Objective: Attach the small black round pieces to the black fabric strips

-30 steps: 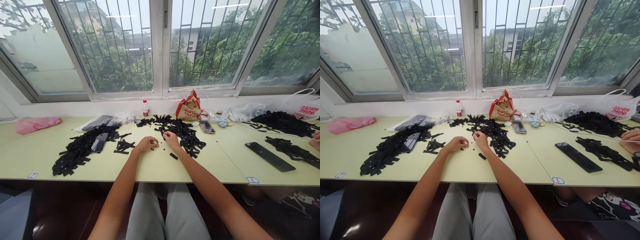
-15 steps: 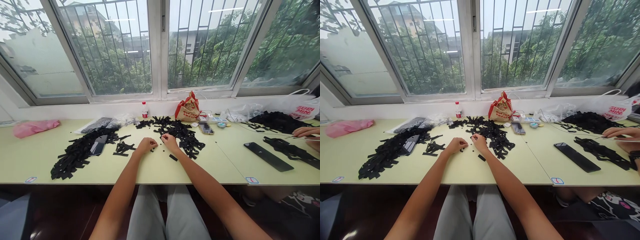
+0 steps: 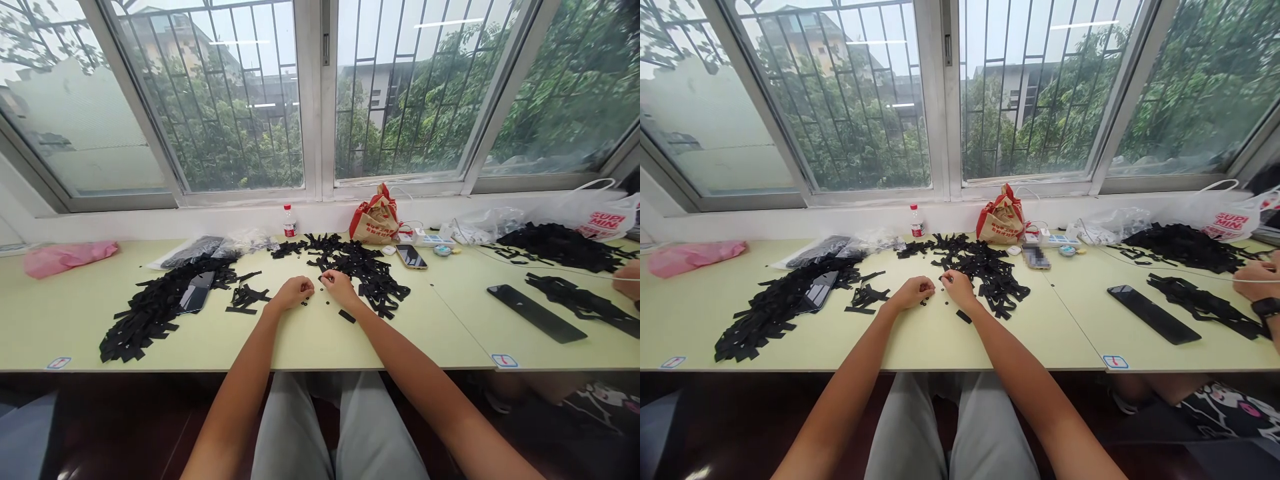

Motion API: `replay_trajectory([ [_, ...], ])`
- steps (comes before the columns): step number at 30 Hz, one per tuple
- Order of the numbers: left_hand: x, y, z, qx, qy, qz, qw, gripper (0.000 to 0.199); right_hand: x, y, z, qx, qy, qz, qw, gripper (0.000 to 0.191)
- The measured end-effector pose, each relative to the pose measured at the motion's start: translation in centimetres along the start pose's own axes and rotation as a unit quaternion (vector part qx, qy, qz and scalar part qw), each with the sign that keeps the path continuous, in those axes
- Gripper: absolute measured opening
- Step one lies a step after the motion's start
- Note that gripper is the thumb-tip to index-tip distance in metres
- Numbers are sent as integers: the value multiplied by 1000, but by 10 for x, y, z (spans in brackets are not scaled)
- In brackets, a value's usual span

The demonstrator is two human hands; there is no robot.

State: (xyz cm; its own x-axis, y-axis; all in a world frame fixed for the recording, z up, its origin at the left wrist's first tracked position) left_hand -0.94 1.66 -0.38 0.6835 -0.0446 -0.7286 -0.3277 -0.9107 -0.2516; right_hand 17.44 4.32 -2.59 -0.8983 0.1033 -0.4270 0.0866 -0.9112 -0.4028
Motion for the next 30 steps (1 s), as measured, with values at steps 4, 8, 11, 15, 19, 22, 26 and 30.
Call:
replay_trajectory([
  [4, 0, 1, -2, 1, -5, 7, 1000, 20, 1, 1, 2, -17, 10, 9, 1000, 20],
  [8, 0, 1, -4, -1, -16, 7, 1000, 18, 1, 3, 4, -30, 29, 18, 999, 18],
  [11, 0, 1, -4, -11, -27, 8, 1000, 17, 1, 3, 4, -36, 39, 26, 998, 18],
  [15, 1, 0, -2, -7, -35, 6, 999, 17, 3, 3, 3, -38, 47, 31, 998, 17],
  [19, 1, 0, -1, -1, -27, 1, 1000, 16, 3, 3, 3, -35, 50, 32, 998, 18],
  [22, 1, 0, 1, 5, -15, -2, 1000, 16, 3, 3, 3, -38, 48, 31, 998, 18],
  [26, 0, -1, 4, 6, 10, -15, 1000, 15, 3, 3, 4, -41, 42, 35, 998, 18],
  [30, -1, -1, 5, 0, 24, -30, 999, 15, 2, 3, 5, -46, 43, 39, 997, 18],
])
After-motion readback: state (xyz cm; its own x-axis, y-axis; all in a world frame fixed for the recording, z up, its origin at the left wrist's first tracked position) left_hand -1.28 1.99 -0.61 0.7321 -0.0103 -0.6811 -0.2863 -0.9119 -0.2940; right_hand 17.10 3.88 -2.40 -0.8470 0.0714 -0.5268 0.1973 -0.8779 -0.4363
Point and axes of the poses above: each hand's wrist, its own y-axis away from the middle knuckle, its own x-axis out of the palm, z = x × y, the point moved 3 cm from there along -y, towards the middle knuckle, and after that the axes turned 4 degrees about -z, right-handed, at the moved point
